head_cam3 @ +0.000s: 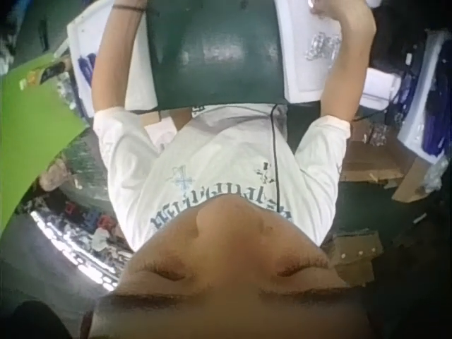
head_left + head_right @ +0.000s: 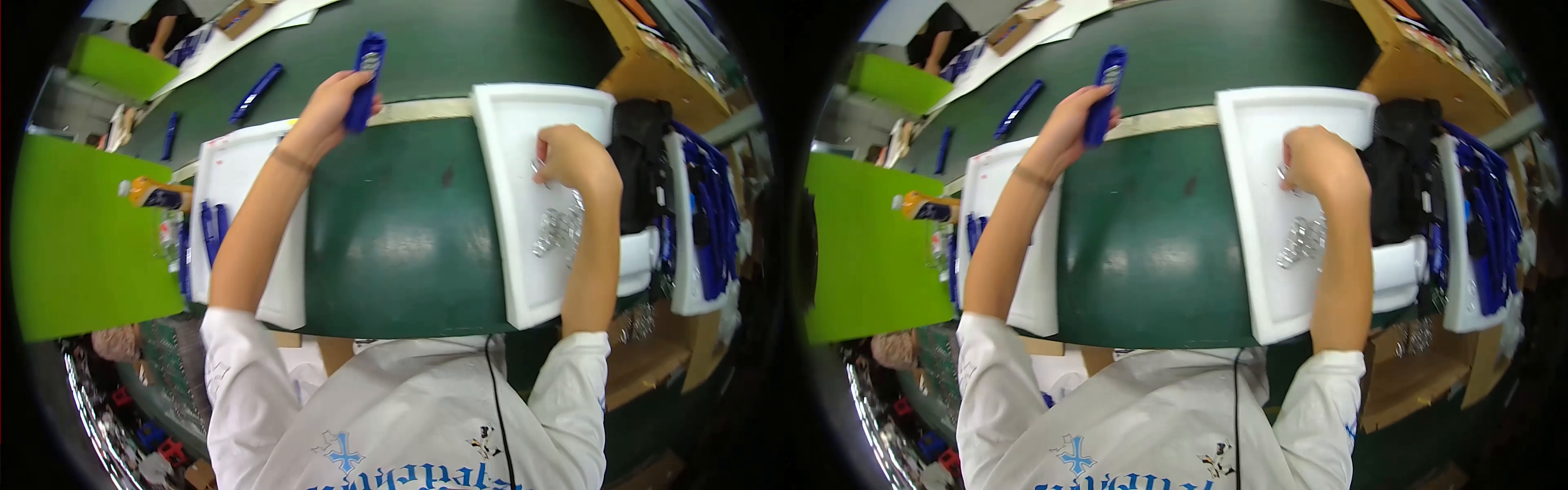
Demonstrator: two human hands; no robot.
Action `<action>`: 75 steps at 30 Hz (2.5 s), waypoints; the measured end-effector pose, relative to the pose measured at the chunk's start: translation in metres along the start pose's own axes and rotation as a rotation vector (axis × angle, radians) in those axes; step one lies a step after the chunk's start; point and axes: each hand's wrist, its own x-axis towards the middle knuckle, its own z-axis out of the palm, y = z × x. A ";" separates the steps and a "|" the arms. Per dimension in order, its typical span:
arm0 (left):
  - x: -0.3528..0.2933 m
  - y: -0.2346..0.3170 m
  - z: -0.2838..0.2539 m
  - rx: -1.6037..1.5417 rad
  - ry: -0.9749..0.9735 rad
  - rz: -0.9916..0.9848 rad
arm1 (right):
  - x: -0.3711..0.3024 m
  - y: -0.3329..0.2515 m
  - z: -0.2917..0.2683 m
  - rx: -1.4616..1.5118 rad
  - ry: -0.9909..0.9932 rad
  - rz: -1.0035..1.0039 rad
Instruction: The person assembles small internal components and metal contacts into blue plastic casings by hand.
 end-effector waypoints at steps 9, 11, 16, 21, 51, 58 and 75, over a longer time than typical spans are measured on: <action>0.088 -0.004 -0.081 0.831 0.443 0.288 | -0.004 -0.019 0.016 -0.154 0.188 -0.046; 0.055 0.001 -0.095 1.128 0.328 0.572 | -0.004 -0.017 0.017 -0.179 0.346 -0.041; -0.079 0.014 -0.152 1.301 0.259 0.361 | 0.010 -0.036 0.012 0.322 0.678 -0.548; -0.142 -0.020 -0.148 0.935 0.237 -0.103 | -0.009 -0.078 0.017 0.658 0.490 -0.706; -0.133 -0.069 0.026 0.107 -0.446 0.100 | -0.019 -0.102 0.049 0.698 0.341 -0.660; -0.140 -0.073 0.028 0.170 -0.414 0.128 | -0.015 -0.106 0.065 0.505 0.550 -0.763; -0.145 -0.076 0.043 0.166 -0.055 0.358 | -0.016 -0.140 0.099 0.967 0.827 -0.780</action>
